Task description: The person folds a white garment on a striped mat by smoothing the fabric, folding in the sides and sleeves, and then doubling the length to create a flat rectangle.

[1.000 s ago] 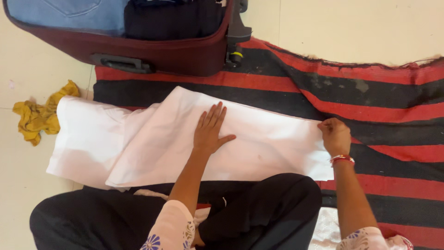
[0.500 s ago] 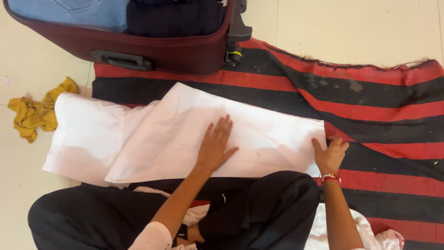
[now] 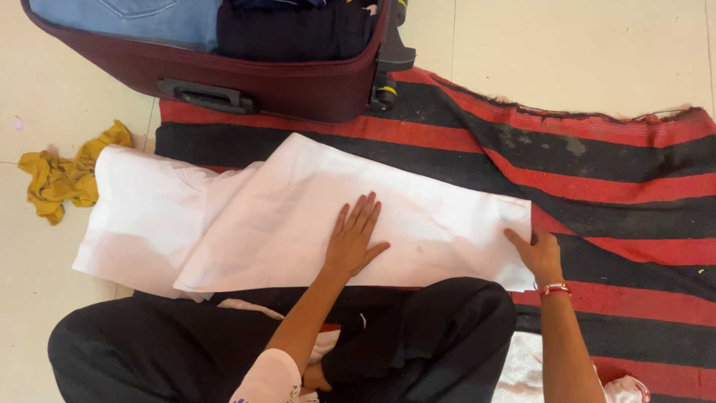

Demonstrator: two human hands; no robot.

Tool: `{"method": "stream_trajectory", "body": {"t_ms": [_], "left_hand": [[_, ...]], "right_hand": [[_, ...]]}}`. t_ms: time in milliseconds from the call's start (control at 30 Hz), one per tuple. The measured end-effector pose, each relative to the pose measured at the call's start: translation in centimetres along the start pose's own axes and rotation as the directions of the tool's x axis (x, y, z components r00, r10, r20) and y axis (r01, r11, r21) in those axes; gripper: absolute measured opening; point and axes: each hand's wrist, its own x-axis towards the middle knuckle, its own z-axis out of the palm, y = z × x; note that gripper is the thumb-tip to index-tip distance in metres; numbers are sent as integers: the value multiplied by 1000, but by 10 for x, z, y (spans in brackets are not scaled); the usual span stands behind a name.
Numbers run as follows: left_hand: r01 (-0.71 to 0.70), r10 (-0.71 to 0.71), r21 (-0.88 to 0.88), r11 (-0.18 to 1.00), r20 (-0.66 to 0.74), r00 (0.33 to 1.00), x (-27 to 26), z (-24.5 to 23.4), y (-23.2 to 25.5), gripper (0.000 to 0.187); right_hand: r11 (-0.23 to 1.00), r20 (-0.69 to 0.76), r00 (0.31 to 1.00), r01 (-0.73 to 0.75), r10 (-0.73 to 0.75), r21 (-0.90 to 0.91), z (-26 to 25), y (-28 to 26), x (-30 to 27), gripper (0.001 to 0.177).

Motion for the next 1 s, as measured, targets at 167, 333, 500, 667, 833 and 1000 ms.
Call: {"method": "stream_trajectory", "body": {"t_ms": [167,333,500,667,833,1000], "left_hand": [[-46,46,-15,999,-5,999,-3,-8,6,88],[-71,71,-13,997,-25,997,-14,-23,14,87],[-133,133,-59,989,7,991,-26,-40,23,85],[-205,219,-131,970,99,971,-66,-72,21,78],[-127,123,46,991,91,988,-94,-102,-26,75],[229,-194,99,968,-274,942,-122,-162,-136,60]], "right_hand": [[998,-20,999,-34,33,-44,-18,13,8,46],[989,-119,992,30,-48,-146,-65,63,28,47],[884,-158,987,-93,22,-458,-107,95,43,51],[803,-301,953,-185,7,-567,-136,102,38,46],[809,-300,939,-42,-169,-587,-133,100,22,43],[827,-326,941,-115,-86,-550,-110,83,20,70]]}}
